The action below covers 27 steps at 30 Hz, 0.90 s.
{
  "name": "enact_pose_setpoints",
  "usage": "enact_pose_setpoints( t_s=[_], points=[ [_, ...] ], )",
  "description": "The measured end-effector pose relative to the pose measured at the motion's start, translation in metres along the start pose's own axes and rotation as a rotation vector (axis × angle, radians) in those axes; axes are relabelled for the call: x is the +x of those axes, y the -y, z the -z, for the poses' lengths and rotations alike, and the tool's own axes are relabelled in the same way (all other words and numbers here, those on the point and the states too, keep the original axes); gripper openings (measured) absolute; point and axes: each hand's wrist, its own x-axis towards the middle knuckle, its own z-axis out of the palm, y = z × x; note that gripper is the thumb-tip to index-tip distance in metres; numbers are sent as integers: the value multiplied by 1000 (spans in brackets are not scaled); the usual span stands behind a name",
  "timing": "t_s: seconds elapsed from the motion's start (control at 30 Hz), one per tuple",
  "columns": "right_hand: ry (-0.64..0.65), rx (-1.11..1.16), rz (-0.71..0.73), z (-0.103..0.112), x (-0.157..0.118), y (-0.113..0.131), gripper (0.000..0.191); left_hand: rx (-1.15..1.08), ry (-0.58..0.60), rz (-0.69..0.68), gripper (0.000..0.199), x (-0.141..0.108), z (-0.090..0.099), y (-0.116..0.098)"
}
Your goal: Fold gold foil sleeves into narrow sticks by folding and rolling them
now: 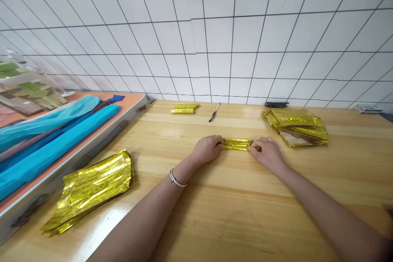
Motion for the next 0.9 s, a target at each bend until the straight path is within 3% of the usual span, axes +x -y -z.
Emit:
enact_pose_setpoints(
  t_s=[0.43, 0.9],
  points=[
    [10, -67, -134, -7, 8, -1, 24, 90, 36, 156, 13, 4, -4, -7],
    [-31, -91, -125, -9, 5, -2, 28, -10, -14, 115, 9, 2, -11, 0]
  ],
)
